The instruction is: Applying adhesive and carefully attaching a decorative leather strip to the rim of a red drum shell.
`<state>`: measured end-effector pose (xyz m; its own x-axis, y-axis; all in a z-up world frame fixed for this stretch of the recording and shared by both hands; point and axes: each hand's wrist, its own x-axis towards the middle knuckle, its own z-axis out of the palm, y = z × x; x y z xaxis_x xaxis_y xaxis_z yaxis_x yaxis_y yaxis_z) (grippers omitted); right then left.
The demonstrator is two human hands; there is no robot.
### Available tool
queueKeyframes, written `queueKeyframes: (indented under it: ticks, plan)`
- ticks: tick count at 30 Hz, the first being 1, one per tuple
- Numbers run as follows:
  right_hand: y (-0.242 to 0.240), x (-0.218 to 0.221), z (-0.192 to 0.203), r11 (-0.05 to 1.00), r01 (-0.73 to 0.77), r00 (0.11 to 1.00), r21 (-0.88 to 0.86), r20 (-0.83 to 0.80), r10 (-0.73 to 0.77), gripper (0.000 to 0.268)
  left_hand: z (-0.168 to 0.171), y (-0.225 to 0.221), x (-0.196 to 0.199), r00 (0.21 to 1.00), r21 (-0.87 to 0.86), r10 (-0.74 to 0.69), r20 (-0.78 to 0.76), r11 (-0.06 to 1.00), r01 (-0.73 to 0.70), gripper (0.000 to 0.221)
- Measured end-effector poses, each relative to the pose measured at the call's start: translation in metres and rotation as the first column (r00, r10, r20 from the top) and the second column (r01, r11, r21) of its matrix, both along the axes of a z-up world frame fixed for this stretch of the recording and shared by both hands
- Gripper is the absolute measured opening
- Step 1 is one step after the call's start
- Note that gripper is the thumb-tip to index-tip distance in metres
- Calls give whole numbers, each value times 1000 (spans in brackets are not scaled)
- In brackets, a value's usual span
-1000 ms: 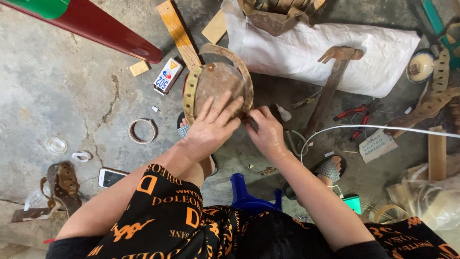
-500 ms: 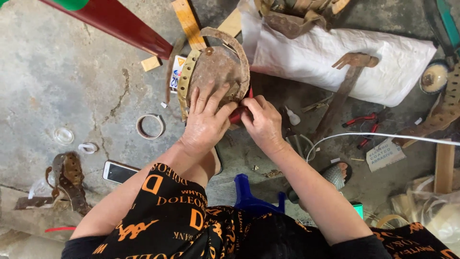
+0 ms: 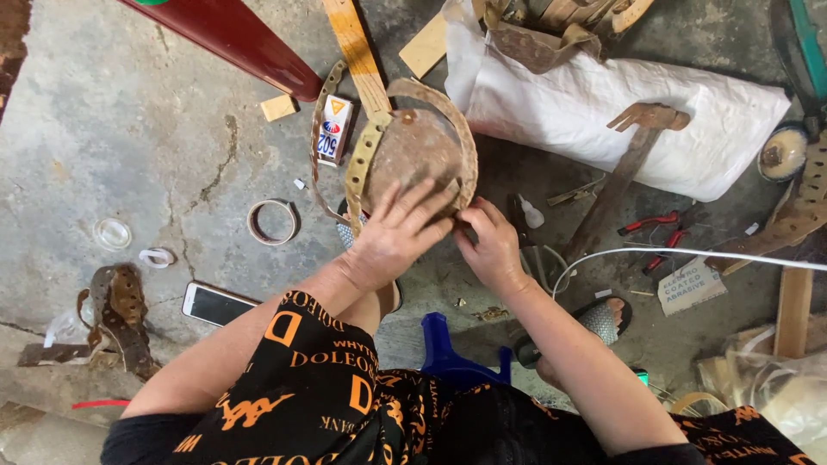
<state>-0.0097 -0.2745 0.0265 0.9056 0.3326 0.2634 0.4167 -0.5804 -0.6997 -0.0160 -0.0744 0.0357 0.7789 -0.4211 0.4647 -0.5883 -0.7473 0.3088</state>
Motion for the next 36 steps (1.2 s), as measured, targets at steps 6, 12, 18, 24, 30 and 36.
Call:
queueKeyframes:
  ticks: [6, 12, 18, 24, 30, 36]
  plan:
    - [-10, -8, -5, 1000, -3, 1000, -13, -28, 2, 26, -1, -11, -7, 996, -6, -81, 44, 997, 82, 14]
    - [-35, -17, -29, 997, -38, 988, -74, -153, 26, 28, 7, -23, -6, 994, -56, -97, 47, 993, 100, 11]
    - [-29, -22, -28, 996, 13, 988, -90, -154, -27, 29, 22, -14, -8, 888, -112, -257, -381, 966, 232, 45]
    - [-37, -23, -35, 998, 21, 984, -51, -174, -30, 20, 116, 47, 22, 623, -885, -629, -464, 353, -303, 13]
    - [-28, -17, -19, 1000, 24, 988, -5, -151, -24, 17, -49, 125, 28, 601, -482, 204, -773, 428, -764, 48]
    - [-26, -14, -11, 1000, 6, 995, -2, -102, -6, 17, -177, 135, 11, 186, -142, 89, -978, 365, -920, 67]
